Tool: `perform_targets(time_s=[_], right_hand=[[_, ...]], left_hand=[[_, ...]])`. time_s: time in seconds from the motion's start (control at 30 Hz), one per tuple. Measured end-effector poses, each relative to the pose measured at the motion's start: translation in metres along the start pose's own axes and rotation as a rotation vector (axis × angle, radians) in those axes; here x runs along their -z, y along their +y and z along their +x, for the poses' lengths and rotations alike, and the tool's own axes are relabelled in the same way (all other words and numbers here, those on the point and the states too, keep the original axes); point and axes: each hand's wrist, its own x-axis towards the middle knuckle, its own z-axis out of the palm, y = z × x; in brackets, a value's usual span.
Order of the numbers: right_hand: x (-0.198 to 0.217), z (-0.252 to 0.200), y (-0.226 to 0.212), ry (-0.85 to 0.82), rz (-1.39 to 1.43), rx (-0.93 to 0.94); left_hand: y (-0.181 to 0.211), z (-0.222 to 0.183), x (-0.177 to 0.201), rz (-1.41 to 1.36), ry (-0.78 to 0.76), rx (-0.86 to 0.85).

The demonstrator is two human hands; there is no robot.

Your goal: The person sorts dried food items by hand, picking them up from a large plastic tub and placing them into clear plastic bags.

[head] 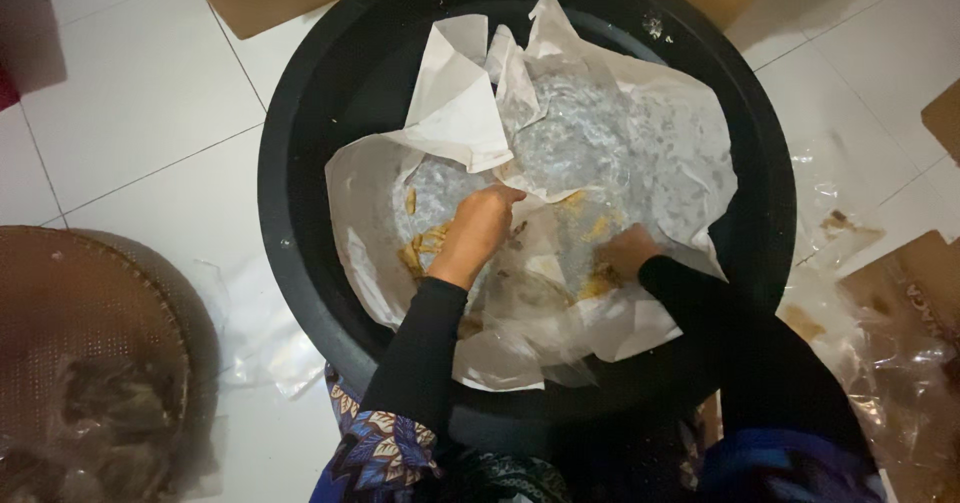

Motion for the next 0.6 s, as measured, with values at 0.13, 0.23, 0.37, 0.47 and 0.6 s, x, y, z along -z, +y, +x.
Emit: perform_targets(time_s=[0.13,0.23,0.37,0.47,0.6], right_hand=[[-0.021,0.017,-0.005,0.083,-0.067,0.014],[-0.025,0.013,-0.001,0.103,0.063,0.011],[-0.017,0.006,0.015,-0.043,0.329,-0.062],[0.008,-0.013,0.042,-0.092,0.631,-0.063],[0.067,-0.061,0.035,0.172,0.741,-0.023]], left_hand=[[-0.004,0.0,-0.006,0.02,-0.005,0.009],[-0.003,-0.001,-0.006,0.009,-0.001,0.017],[-0.002,-0.004,-0.003,-0.038,0.018,0.006],[-0.003,-0.001,-0.01,-0.061,0.007,0.054],[-0.008,0.001,-0.01,-0.012,-0.035,0.053]])
